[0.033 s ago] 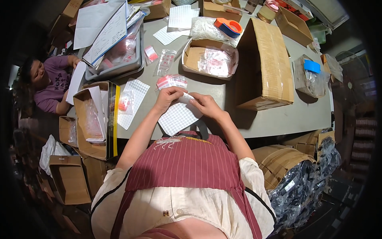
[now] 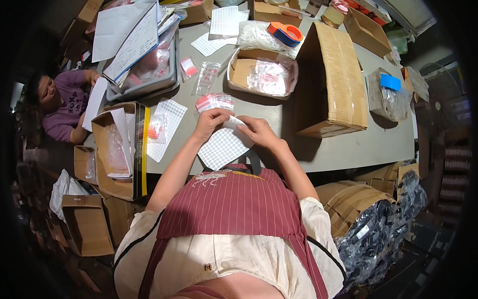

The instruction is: The person peels small circular stickers from a sheet and applies them to small plastic bags containing small parts. They then place the bags back onto the cluttered table and repeat the process with additional bags and stickers.

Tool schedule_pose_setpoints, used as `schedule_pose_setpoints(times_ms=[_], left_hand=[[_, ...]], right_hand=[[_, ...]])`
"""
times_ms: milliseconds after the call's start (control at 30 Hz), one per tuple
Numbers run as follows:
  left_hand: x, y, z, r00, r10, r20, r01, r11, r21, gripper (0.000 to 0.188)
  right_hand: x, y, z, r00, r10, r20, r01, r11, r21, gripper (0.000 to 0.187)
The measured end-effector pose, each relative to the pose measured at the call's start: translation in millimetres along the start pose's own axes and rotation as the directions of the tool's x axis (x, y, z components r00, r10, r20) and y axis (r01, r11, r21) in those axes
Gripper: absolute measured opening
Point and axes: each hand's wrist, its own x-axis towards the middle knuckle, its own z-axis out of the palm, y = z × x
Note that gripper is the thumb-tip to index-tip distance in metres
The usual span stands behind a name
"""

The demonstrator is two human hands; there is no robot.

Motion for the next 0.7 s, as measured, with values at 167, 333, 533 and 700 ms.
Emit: schedule_pose_setpoints(times_ms=[167,333,533,700], left_hand=[[4,-11,5,0.989,0.135,-0.062,-0.135,0.991,0.012,0.018],[3,-2,4,0.966,0.255,0.045,-0.259,0.947,0.192,0.019],[0,-7,5,0.99,0.143,-0.01,-0.139,0.976,0.166,0.019],[0,-12,4,0.991,0.099,-0.092,-0.085,0.986,0.144,0.019]], right_hand=[[-7,7,-3,0.994,0.008,-0.105,-0.01,1.0,-0.015,0.034],[-2,18,5,0.995,-0.014,-0.098,0.016,1.0,0.018,0.033],[3,18,9,1.0,-0.007,-0.019,0.008,0.997,0.082,0.033],[-10,26,7,0.982,0.048,-0.182,0.0,0.967,0.254,0.027]])
